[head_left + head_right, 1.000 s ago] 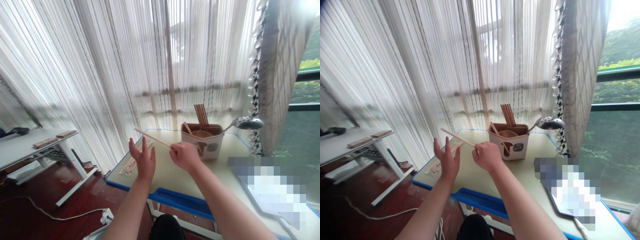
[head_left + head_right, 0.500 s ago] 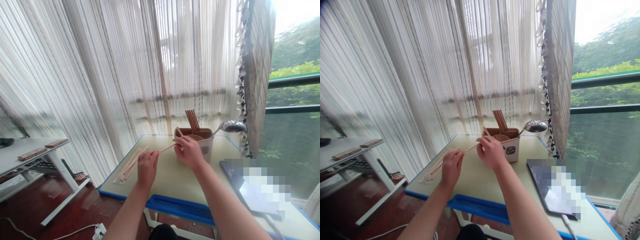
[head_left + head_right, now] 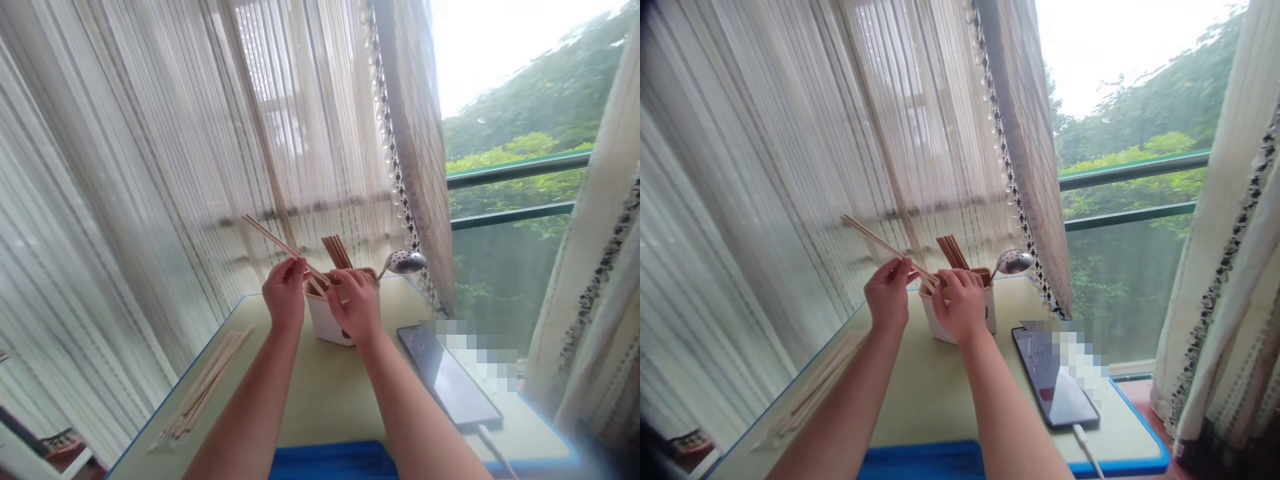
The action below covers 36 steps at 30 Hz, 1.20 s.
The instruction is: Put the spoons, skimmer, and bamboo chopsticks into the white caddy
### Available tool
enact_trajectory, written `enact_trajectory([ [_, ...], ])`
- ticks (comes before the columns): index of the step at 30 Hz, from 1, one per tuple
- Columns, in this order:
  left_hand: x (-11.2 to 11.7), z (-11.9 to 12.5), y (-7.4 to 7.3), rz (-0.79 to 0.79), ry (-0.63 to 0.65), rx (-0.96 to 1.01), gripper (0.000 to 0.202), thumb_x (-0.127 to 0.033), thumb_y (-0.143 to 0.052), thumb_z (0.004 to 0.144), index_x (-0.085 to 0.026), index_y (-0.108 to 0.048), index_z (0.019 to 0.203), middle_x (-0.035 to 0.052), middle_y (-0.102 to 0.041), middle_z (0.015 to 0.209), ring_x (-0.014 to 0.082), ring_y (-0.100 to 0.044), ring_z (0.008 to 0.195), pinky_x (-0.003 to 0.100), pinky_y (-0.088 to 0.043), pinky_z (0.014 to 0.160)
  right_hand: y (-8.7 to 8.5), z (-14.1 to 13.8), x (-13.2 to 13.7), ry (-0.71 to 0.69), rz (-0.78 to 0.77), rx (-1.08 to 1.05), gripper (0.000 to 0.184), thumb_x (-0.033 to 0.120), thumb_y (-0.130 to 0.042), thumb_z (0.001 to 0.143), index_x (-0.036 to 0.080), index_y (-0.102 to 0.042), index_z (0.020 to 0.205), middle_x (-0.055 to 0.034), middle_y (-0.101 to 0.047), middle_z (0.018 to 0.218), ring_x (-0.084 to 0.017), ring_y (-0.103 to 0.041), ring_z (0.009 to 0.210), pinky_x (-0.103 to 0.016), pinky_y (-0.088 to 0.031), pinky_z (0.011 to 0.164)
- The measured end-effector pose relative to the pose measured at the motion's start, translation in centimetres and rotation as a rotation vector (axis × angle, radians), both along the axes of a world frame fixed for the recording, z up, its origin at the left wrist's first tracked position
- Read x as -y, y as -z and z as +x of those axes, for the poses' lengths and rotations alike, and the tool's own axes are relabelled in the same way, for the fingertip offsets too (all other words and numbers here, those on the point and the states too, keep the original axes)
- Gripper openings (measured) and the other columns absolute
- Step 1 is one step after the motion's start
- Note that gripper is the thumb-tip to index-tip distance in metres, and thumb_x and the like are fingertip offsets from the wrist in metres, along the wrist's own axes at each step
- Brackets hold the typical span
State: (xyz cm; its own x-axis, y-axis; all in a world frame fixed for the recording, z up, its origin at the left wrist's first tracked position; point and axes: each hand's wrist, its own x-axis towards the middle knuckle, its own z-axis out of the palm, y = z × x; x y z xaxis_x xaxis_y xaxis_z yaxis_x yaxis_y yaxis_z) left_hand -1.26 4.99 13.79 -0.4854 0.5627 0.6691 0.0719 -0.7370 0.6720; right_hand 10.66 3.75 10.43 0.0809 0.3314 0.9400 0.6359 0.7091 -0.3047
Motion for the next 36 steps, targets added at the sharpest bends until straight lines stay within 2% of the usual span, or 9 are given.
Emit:
enact_trajectory([
  [4, -1.2, 0.1, 2.3, -0.014, -0.255, -0.246, 0.028, -0.041, -0.062, 0.075, -0.015, -0.068, 0.085, 0.0039, -0.060, 0.082, 0.0129, -0.059, 0.070, 0.028, -0.053, 0.060, 0.3, -0.7, -0.4, 0.064, -0.177, -0.005, 0.028, 0.014, -0.044, 0.080, 0.019, -0.060, 0.103, -0.0055, -0.065, 0.095, -0.018, -0.056, 0.091, -0.032, -0.039, 0.086],
  [7, -1.5, -0.5, 3.8, -0.020, -0.483, -0.416, 0.026, -0.041, -0.062, 0.075, -0.017, -0.070, 0.083, 0.0059, -0.057, 0.088, 0.0156, -0.055, 0.081, 0.030, -0.049, 0.069, 0.7, -1.5, -0.6, 0.092, -0.341, 0.070, 0.029, 0.014, -0.045, 0.079, 0.020, -0.063, 0.101, -0.0049, -0.067, 0.094, -0.019, -0.057, 0.090, -0.032, -0.038, 0.084],
  [10, -1.8, -0.9, 4.4, -0.052, -0.568, -0.447, 0.027, -0.041, -0.062, 0.076, -0.017, -0.070, 0.085, 0.0070, -0.053, 0.088, 0.0173, -0.052, 0.085, 0.032, -0.046, 0.076, 1.0, -1.9, -0.7, 0.124, -0.388, 0.156, 0.024, 0.016, -0.047, 0.079, 0.020, -0.066, 0.094, -0.0055, -0.069, 0.089, -0.021, -0.057, 0.089, -0.034, -0.036, 0.084],
  [12, -2.1, -0.9, 4.6, -0.063, -0.554, -0.434, 0.035, -0.040, -0.064, 0.074, -0.018, -0.065, 0.101, 0.0076, -0.051, 0.094, 0.0172, -0.051, 0.085, 0.032, -0.046, 0.076, 1.1, -1.9, -0.7, 0.141, -0.377, 0.177, 0.022, 0.019, -0.048, 0.079, 0.020, -0.068, 0.088, -0.0067, -0.069, 0.085, -0.022, -0.056, 0.088, -0.035, -0.036, 0.083],
  [14, -2.4, -0.9, 4.8, -0.073, -0.519, -0.406, 0.055, -0.039, -0.067, 0.071, -0.021, -0.052, 0.121, 0.0078, -0.050, 0.100, 0.0155, -0.051, 0.081, 0.031, -0.046, 0.074, 1.2, -1.8, -0.8, 0.152, -0.358, 0.169, 0.020, 0.021, -0.050, 0.077, 0.019, -0.069, 0.084, -0.0078, -0.069, 0.081, -0.023, -0.055, 0.086, -0.037, -0.037, 0.081],
  [16, -2.6, -0.8, 5.1, -0.081, -0.470, -0.413, 0.066, -0.039, -0.067, 0.071, -0.024, -0.042, 0.130, 0.0077, -0.050, 0.104, 0.0142, -0.050, 0.078, 0.029, -0.047, 0.071, 1.3, -1.7, -0.8, 0.154, -0.340, 0.158, 0.018, 0.023, -0.052, 0.076, 0.018, -0.069, 0.078, -0.0085, -0.068, 0.077, -0.024, -0.054, 0.084, -0.038, -0.037, 0.080],
  [22, -2.9, -1.1, 6.1, -0.068, -0.463, -0.594, 0.054, -0.043, -0.063, 0.074, -0.020, -0.052, 0.122, 0.0103, -0.051, 0.106, 0.0204, -0.052, 0.093, 0.033, -0.047, 0.074, 1.6, -1.4, -0.9, 0.179, -0.286, 0.164, 0.021, 0.031, -0.056, 0.074, 0.019, -0.068, 0.061, -0.0089, -0.066, 0.068, -0.025, -0.051, 0.083, -0.041, -0.038, 0.080],
  [28, -2.7, -1.4, 5.9, -0.052, -0.398, -0.544, 0.044, -0.040, -0.047, 0.086, -0.018, -0.051, 0.124, 0.0112, -0.054, 0.109, 0.0174, -0.055, 0.091, 0.030, -0.048, 0.074, 1.7, -1.5, -1.2, 0.236, -0.314, 0.154, 0.017, 0.028, -0.057, 0.069, 0.015, -0.067, 0.065, -0.0120, -0.064, 0.068, -0.027, -0.050, 0.084, -0.041, -0.040, 0.079],
  [36, -2.1, -1.2, 5.7, -0.113, -0.274, -0.467, 0.039, -0.039, -0.047, 0.086, -0.018, -0.056, 0.118, 0.0090, -0.064, 0.098, 0.0152, -0.060, 0.080, 0.027, -0.048, 0.068, 1.9, -1.5, -1.1, 0.231, -0.291, 0.160, 0.014, 0.024, -0.054, 0.068, 0.015, -0.065, 0.066, -0.0111, -0.063, 0.068, -0.027, -0.050, 0.084, -0.041, -0.041, 0.079],
])
